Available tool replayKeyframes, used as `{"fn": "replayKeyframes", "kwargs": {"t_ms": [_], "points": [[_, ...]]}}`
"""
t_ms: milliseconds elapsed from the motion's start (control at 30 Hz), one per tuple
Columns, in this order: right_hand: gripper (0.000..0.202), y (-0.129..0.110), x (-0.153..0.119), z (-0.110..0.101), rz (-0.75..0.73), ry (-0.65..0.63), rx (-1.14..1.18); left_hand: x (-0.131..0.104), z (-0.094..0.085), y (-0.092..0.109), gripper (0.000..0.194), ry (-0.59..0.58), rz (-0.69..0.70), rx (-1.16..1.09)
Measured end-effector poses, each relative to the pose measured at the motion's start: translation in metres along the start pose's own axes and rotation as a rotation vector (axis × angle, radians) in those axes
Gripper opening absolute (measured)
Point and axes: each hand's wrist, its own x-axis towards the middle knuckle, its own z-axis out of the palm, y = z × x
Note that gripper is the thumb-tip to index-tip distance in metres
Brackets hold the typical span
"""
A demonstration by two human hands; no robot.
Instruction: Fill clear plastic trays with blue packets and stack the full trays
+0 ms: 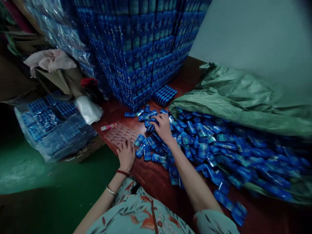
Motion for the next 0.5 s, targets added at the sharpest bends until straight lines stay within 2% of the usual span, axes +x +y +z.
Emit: {"fn": "replayKeyframes", "kwargs": {"t_ms": [67, 100, 167, 200, 267, 300, 367, 500], "points": [[0.017, -0.018, -0.047, -0.018, 0.115, 0.166, 0.143, 0.001, 0.003, 0.015, 0.046, -0.015, -0.008, 0.007], [0.016, -0.027, -0.076, -0.024, 0.156, 0.180, 0.197, 0.003, 0.004, 0.022, 0.047, -0.025, 0.001, 0.007], [0.015, -0.044, -0.134, -0.024, 0.166, 0.150, 0.241, 0.009, 0.006, 0.033, 0.047, -0.046, 0.042, 0.005], [0.016, -0.048, -0.158, -0.020, 0.144, 0.096, 0.235, 0.014, 0.007, 0.038, 0.047, -0.050, 0.070, 0.003], [0.017, -0.046, -0.188, -0.010, 0.105, 0.027, 0.160, 0.025, 0.009, 0.047, 0.048, -0.043, 0.130, 0.000], [0.018, -0.041, -0.193, -0.004, 0.085, -0.012, 0.110, 0.031, 0.010, 0.050, 0.047, -0.033, 0.156, -0.001], [0.019, -0.023, -0.184, 0.004, 0.055, -0.064, 0.003, 0.043, 0.011, 0.056, 0.047, -0.017, 0.189, -0.008], [0.025, 0.014, -0.137, 0.011, -0.014, -0.071, -0.144, 0.063, 0.005, 0.049, 0.045, -0.011, 0.166, -0.045]]}}
